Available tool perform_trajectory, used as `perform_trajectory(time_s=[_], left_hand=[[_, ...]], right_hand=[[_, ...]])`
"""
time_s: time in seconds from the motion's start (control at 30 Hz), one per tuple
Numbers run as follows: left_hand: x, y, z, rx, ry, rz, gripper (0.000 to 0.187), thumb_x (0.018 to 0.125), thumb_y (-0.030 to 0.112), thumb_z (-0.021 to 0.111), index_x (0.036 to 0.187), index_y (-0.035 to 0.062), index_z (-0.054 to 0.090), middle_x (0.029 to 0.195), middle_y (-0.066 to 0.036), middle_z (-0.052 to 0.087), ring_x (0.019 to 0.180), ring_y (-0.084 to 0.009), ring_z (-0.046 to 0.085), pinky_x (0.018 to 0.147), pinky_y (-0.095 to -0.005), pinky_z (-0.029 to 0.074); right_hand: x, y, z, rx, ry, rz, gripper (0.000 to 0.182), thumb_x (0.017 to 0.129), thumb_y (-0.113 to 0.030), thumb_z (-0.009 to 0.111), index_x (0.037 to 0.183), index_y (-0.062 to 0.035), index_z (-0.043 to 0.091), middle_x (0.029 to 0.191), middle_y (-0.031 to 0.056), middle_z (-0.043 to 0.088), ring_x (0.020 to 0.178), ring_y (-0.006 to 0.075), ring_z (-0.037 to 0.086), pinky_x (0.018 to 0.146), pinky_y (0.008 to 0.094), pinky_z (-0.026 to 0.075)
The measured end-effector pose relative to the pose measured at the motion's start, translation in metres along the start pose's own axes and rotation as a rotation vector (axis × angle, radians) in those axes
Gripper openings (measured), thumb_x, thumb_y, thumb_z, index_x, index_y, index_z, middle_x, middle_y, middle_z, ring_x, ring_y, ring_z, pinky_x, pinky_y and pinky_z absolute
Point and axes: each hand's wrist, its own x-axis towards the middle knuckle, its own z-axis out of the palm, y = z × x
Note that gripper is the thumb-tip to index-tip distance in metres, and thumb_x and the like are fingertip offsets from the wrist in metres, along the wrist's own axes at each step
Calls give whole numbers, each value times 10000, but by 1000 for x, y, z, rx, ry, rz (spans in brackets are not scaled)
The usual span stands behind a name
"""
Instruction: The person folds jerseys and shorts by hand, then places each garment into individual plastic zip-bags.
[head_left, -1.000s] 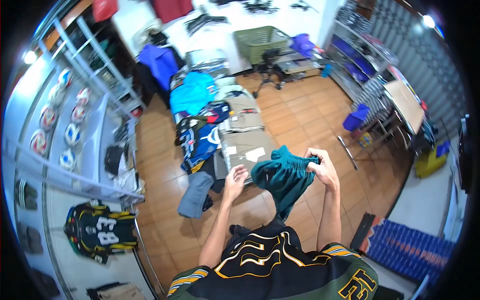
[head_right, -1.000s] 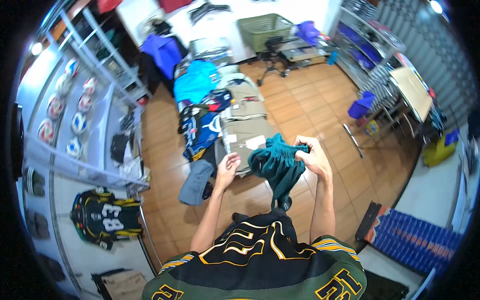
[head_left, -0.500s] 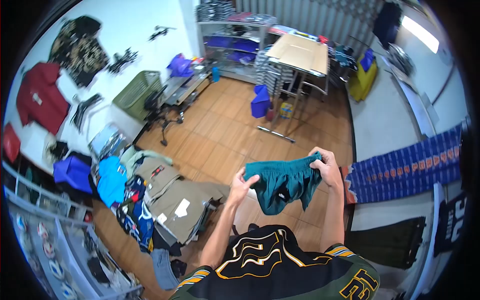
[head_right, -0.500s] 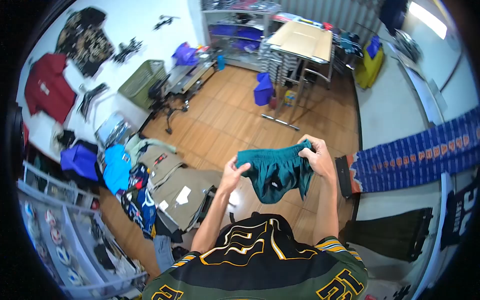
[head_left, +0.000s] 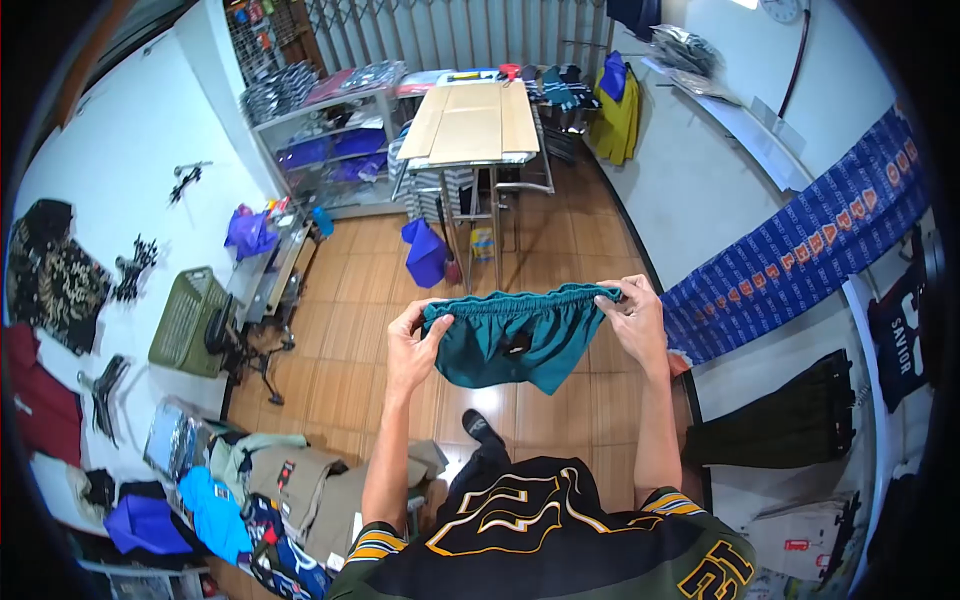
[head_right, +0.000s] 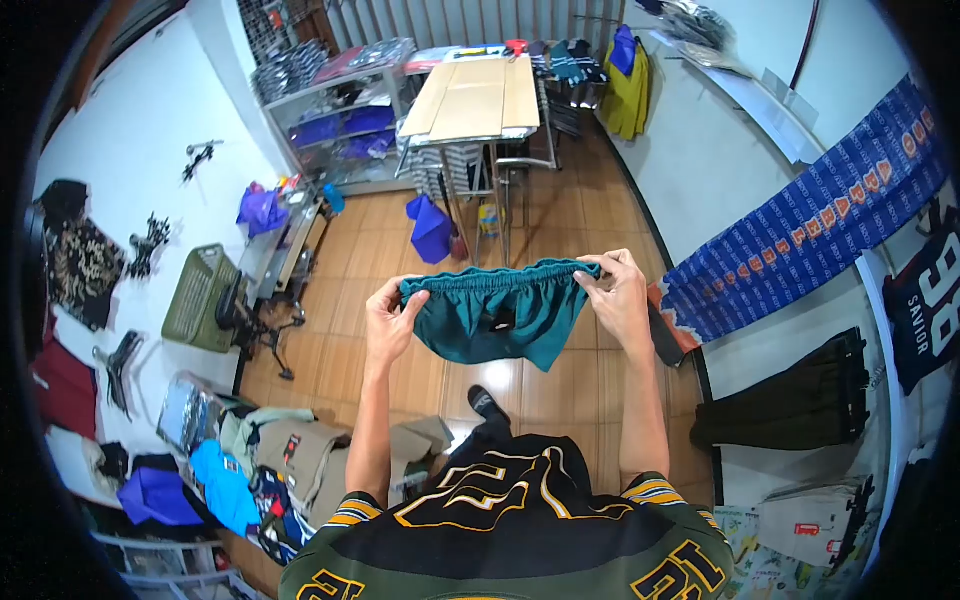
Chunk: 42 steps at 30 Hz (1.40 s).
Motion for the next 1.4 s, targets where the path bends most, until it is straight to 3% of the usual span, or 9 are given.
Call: perform_trajectory(time_s=[0.27, 0.43, 0.67, 0.83, 1.0, 1.2, 1.27, 1.33, 1.4], left_hand=[[128, -9, -30, 157, -140, 140, 195, 892, 51, 715, 1077, -13, 718, 978, -62, 719, 906, -119, 638, 843, -278, 501], [186, -32, -48, 173, -141, 155, 204, 840, 16, 750, 1041, -13, 732, 962, -75, 717, 897, -148, 650, 829, -281, 503], [247, -70, -70, 140, -121, 30, 158, 800, 9, 781, 952, 4, 736, 911, -50, 691, 873, -129, 634, 804, -281, 498], [317, -87, -77, 265, -43, 232, 180, 791, 30, 805, 962, 12, 752, 840, -12, 657, 716, -66, 516, 634, -240, 423], [399, -109, -81, 141, -68, 73, 204, 809, 68, 823, 988, 3, 751, 781, 30, 624, 593, -11, 446, 505, -191, 350], [504, -136, -71, -42, -31, -2, 243, 855, 67, 786, 1044, -61, 703, 764, 2, 653, 684, -59, 654, 557, -192, 489], [537, -155, -74, 5, -73, -56, 295, 885, 65, 751, 1136, -66, 669, 914, -89, 716, 780, -106, 686, 684, -223, 541], [567, -175, -72, -99, -74, -88, 301, 898, 65, 734, 1158, -66, 661, 943, -114, 725, 836, -123, 690, 760, -246, 550], [593, -206, -71, -134, -82, -97, 329, 904, 63, 724, 1194, -68, 639, 1003, -124, 718, 898, -142, 688, 799, -259, 550]], right_hand=[[93, 0, 56, -119, 116, 50, 224, 799, -89, 794, 1017, -58, 752, 666, 67, 522, 583, 138, 477, 535, 335, 369], [138, -2, 92, 115, 43, 314, 180, 873, -58, 727, 1040, 9, 721, 706, 86, 677, 600, 85, 610, 515, 265, 473], [202, 25, 152, 242, 18, 290, 215, 900, 1, 675, 1114, 28, 681, 786, 87, 719, 719, 121, 692, 565, 252, 544], [264, 42, 194, 269, 58, 297, 208, 925, -33, 660, 1131, -8, 681, 785, 95, 724, 674, 113, 693, 535, 227, 512], [341, 64, 234, 425, 137, 266, 218, 957, -71, 640, 1171, -37, 663, 791, 80, 728, 640, 115, 694, 514, 200, 486], [444, 91, 283, 474, 163, 194, 287, 970, -19, 584, 1256, -23, 610, 971, 77, 722, 860, 108, 701, 572, 205, 546], [475, 105, 307, 460, 230, 141, 315, 987, -28, 555, 1298, -41, 599, 967, 46, 694, 915, 99, 676, 604, 205, 557], [502, 125, 333, 508, 159, 145, 536, 965, 23, 521, 1482, -49, 399, 1283, 130, 636, 1067, 125, 623, 751, 244, 572], [524, 156, 372, 460, 173, -21, 713, 927, 70, 517, 1563, -67, 225, 1480, 199, 463, 1334, 277, 498, 875, 301, 548]])
